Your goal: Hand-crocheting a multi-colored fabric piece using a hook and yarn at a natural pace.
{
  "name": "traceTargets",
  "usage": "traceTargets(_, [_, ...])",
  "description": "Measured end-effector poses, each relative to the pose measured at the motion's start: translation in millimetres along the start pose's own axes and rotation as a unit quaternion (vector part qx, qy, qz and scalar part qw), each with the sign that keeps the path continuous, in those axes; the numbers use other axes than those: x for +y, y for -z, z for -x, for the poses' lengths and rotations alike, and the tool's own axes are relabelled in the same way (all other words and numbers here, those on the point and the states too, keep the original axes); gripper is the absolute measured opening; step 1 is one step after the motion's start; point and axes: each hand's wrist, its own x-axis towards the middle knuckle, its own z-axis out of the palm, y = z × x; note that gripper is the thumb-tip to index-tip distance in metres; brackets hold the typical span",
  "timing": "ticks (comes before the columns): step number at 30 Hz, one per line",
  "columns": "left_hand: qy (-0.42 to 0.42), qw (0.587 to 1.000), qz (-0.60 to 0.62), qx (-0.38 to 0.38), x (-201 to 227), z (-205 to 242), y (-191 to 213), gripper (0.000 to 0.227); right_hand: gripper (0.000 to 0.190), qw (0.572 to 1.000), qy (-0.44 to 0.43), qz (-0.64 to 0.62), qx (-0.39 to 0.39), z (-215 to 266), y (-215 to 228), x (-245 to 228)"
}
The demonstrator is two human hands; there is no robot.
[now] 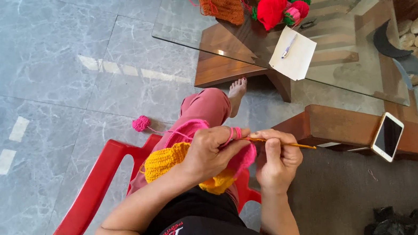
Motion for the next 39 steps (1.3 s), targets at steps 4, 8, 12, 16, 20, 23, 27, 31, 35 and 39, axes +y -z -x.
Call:
traceTargets(4, [-0.018, 0.998, -0.050, 0.047, -6, -2, 2, 0.014, 0.103, 0.990, -0.101, -0.064, -0.071, -1, -16, -21])
traceTargets(8, [-0.008, 0.992, -0.040, 0.119, 12, -12, 12, 0.015, 0.069, 0.977, -0.099, 0.119, -0.147, 5, -14, -19])
traceTargets(12, [-0.047, 0.967, -0.186, 0.170, 31, -20, 36, 0.019, 0.020, 0.963, -0.191, 0.119, -0.148, 1, -10, -5])
traceTargets(16, [-0.177, 0.920, -0.264, 0.229, 71, -32, 45, 0.015, 0.033, 0.972, -0.150, 0.004, -0.180, 24, -42, -3])
traceTargets(20, [-0.303, 0.838, -0.362, 0.274, 121, -49, 49, 0.015, 0.083, 0.985, -0.074, -0.034, -0.154, 24, -91, -35])
traceTargets(23, [-0.286, 0.831, -0.381, 0.286, 164, -54, 32, 0.015, 0.081, 0.980, -0.062, -0.020, -0.185, 10, -112, -53])
traceTargets(27, [-0.378, 0.789, -0.422, 0.237, 192, -61, 45, 0.009, 0.064, 0.963, -0.060, -0.014, -0.263, -12, -128, -65])
traceTargets(31, [-0.368, 0.773, -0.472, 0.210, 211, -65, 56, 0.008, 0.052, 0.945, -0.058, -0.019, -0.321, -29, -138, -72])
traceTargets(35, [-0.287, 0.853, -0.416, 0.130, 143, -67, 57, 0.018, 0.029, 0.890, -0.306, -0.126, -0.314, 23, -66, 4])
traceTargets(39, [0.047, 0.961, -0.274, -0.005, -13, -51, 41, 0.016, 0.029, 0.841, -0.412, 0.120, -0.328, 117, 31, 106])
